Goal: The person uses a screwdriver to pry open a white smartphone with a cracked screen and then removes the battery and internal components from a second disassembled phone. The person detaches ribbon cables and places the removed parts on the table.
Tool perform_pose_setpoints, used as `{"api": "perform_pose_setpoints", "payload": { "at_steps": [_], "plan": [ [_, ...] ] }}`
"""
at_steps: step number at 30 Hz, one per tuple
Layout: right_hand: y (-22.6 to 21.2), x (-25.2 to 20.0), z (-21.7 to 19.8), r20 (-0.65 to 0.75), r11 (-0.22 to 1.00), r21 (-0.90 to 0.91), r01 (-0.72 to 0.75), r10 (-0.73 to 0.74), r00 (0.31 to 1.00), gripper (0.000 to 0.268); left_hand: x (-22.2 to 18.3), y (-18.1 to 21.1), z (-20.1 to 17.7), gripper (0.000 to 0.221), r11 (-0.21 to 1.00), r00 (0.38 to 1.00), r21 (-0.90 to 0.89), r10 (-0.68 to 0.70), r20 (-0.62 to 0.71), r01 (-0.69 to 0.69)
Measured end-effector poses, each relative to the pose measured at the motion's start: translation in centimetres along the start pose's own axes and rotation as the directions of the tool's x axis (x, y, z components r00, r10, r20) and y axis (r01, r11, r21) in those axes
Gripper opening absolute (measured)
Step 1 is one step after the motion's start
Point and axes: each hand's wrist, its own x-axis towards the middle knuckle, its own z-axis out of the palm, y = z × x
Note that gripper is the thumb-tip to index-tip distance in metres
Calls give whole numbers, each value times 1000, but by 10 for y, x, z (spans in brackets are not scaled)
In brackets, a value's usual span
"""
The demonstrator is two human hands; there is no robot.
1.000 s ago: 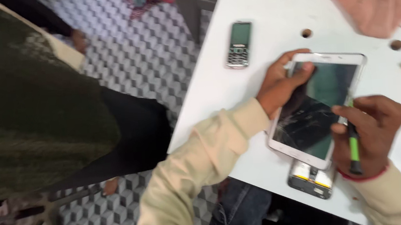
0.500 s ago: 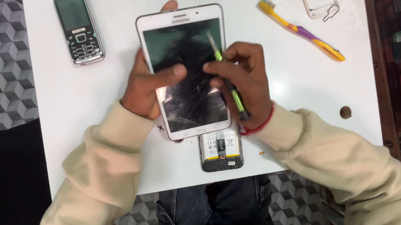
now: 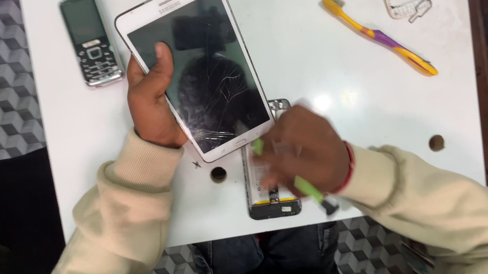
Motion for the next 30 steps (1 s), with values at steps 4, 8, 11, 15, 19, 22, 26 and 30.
{"api": "perform_pose_setpoints", "payload": {
  "at_steps": [4, 8, 11, 15, 19, 22, 26, 30],
  "plan": [
    [-18, -2, 2, 417, 988, 49, 145, -152, 896, 26, 8, -1, -20, 32, 995, 996, 52, 87, 9, -87],
    [-23, -5, -2, 476, 981, -40, 188, -146, 867, 23, 14, 2, -30, 24, 919, 965, 295, 240, 110, -262],
    [-12, -3, -15, 522, 979, -83, 188, -118, 845, 23, 13, 7, -25, 34, 854, 958, 435, 261, 117, -285],
    [3, -2, -33, 555, 980, -173, 96, 17, 832, 20, 7, 11, -16, 38, 784, 947, 540, 309, 85, -304],
    [25, -4, -51, 491, 927, -370, 67, 134, 861, 19, 6, 13, -10, 38, 807, 915, 432, 338, 221, -403],
    [34, -9, -61, 411, 871, -491, -1, 232, 882, 17, 3, 12, -6, 46, 846, 895, 319, 348, 278, -428],
    [40, -12, -62, 288, 875, -483, -41, 203, 936, 22, -1, 13, -6, 56, 845, 894, 324, 337, 295, -425],
    [26, -5, -56, 301, 945, -325, 39, 64, 952, 36, -1, 16, -5, 66, 770, 875, 428, 354, 330, -473]
  ]
}}
